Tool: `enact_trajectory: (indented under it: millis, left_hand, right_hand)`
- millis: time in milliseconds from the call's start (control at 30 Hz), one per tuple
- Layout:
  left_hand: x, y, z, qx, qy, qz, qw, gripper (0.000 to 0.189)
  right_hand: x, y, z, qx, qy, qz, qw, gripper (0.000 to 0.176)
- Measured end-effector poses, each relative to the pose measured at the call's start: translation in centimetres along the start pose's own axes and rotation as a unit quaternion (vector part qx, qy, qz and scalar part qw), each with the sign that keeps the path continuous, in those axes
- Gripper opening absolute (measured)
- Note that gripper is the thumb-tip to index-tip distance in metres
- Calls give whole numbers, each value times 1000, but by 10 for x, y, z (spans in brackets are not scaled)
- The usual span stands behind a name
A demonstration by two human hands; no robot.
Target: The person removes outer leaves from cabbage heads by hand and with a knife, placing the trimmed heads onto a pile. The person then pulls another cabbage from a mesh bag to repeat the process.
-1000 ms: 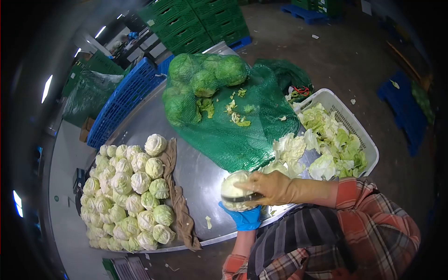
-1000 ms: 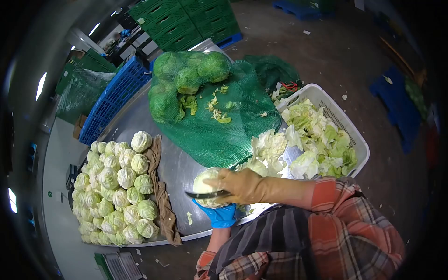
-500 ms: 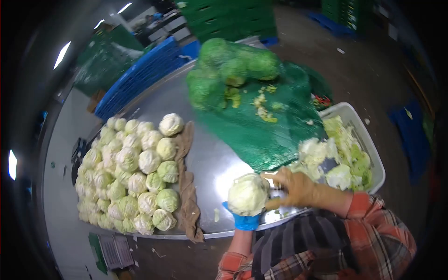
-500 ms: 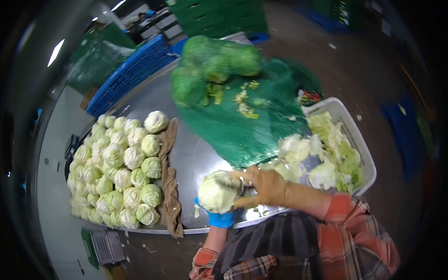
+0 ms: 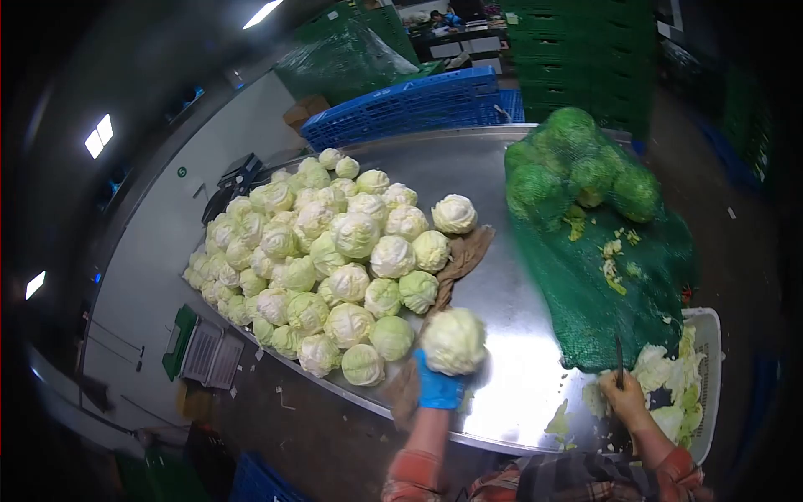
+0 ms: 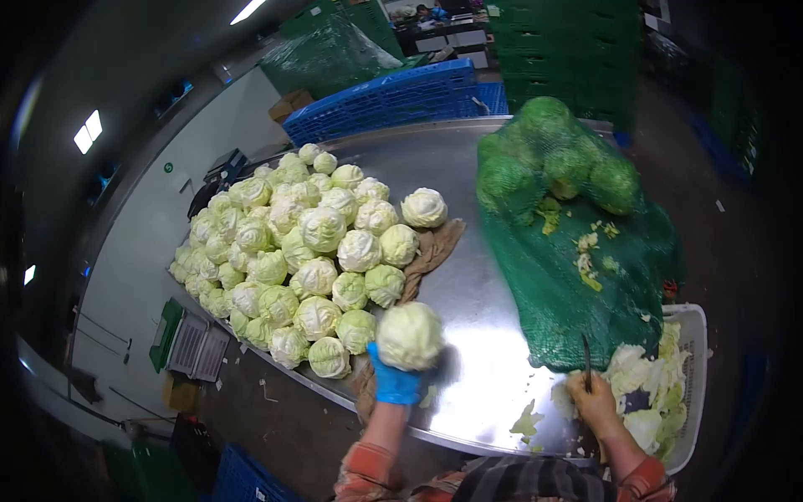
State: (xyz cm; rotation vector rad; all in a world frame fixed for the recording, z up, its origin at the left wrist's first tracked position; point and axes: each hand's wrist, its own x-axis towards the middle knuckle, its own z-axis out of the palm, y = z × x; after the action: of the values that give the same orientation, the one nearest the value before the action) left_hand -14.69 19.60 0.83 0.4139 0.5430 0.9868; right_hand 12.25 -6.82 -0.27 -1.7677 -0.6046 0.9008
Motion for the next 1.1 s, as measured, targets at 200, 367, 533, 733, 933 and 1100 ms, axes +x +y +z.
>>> enact_trajectory:
  millis: [200,367,533,733,933,1100]
  left_hand:
    - [84,162,-43,131,93,177,971,79]
    - [142,270,-6,137,239,264,924,81]
    - [206,322,-25,313,382,414,765,90]
    - [233,349,-43,676,307,426,517,82]
    - [263,392,-129,589,241,441,633,79]
    - [264,410,-132,626,278,430,588,79]
  right_hand:
    - [-17,-12,-1,13,0,82,997,18]
    - [-14,-22,8,11,-7,104,994,15]
    - [-5,-16,22,-8,6,118,993,13]
    - [-4,-54,37,-184,-6,155,971,28]
    - [7,39,42,-202,-47,14,978,34]
    - [2,-74,29,-178,-181,100,962,53]
